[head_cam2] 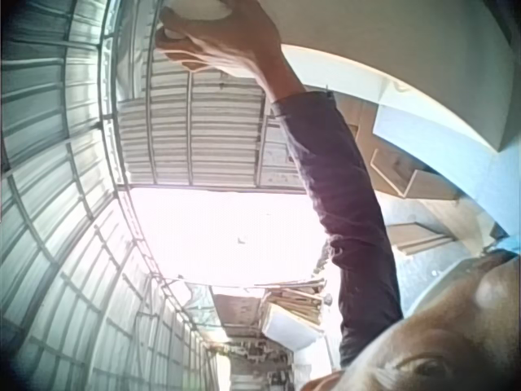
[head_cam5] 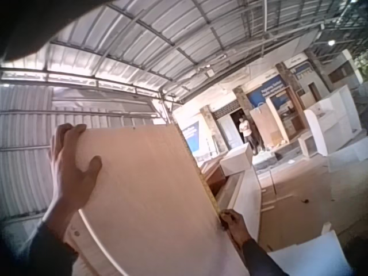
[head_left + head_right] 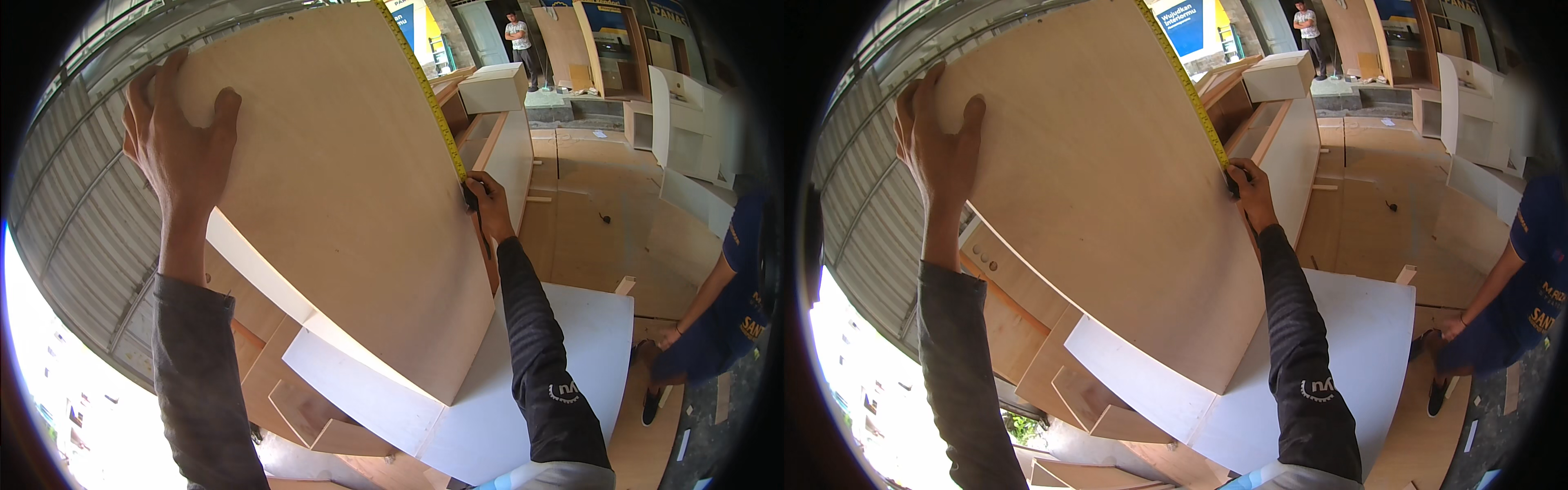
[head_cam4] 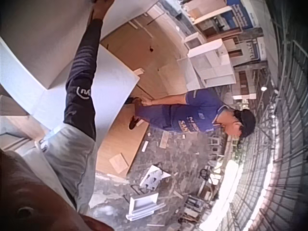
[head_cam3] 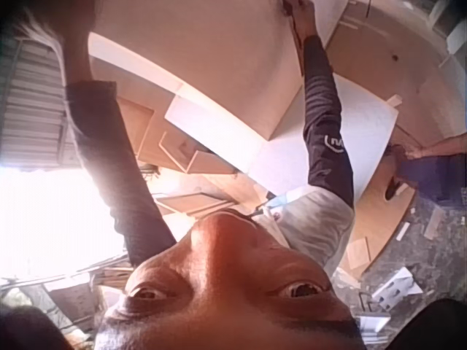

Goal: The person uses a tape measure to take measurements of various wooden panels and a partially constructed cabinet by hand.

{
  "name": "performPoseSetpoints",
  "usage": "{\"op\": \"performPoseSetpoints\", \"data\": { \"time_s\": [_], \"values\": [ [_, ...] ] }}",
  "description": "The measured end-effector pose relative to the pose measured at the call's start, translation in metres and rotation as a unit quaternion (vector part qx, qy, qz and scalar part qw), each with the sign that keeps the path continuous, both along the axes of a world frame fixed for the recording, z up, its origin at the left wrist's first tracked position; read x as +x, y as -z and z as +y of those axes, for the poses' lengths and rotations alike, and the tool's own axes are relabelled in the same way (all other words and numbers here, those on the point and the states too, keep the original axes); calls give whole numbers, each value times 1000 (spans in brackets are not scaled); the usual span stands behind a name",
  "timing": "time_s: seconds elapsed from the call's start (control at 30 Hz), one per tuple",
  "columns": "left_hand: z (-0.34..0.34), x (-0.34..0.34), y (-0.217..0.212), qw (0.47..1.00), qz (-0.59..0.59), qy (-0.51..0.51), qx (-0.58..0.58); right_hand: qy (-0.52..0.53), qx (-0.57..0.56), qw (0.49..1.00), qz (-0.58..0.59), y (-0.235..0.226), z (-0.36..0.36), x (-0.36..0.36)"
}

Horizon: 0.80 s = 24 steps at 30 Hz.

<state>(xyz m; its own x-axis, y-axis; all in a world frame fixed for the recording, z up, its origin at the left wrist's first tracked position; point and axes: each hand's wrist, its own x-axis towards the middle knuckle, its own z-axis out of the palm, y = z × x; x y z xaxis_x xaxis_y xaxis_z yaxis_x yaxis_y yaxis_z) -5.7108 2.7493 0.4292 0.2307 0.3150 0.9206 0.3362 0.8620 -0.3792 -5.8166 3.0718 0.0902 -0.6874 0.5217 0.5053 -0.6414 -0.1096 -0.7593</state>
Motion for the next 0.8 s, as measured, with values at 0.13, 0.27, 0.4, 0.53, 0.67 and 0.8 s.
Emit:
{"op": "performPoseSetpoints", "data": {
  "time_s": [0.13,0.27,0.4,0.53,0.67,0.8],
  "values": [
    [0,0,0,1000,4,4,-1,1,0,1000,-1,0,0,1],
    [-1,-1,0,1000,4,2,0,5,4,1000,-2,-2,-1,3],
    [-1,0,-1,1000,5,6,-1,3,6,1000,0,-1,-1,2],
    [-2,-2,-1,1000,10,7,-4,-1,8,1000,1,0,0,2],
    [-2,-1,-1,1000,16,1,-3,-5,10,1000,-1,2,1,2],
    [-3,-1,-1,1000,15,-2,-2,-6,11,1000,-1,1,0,2]
  ]
}}
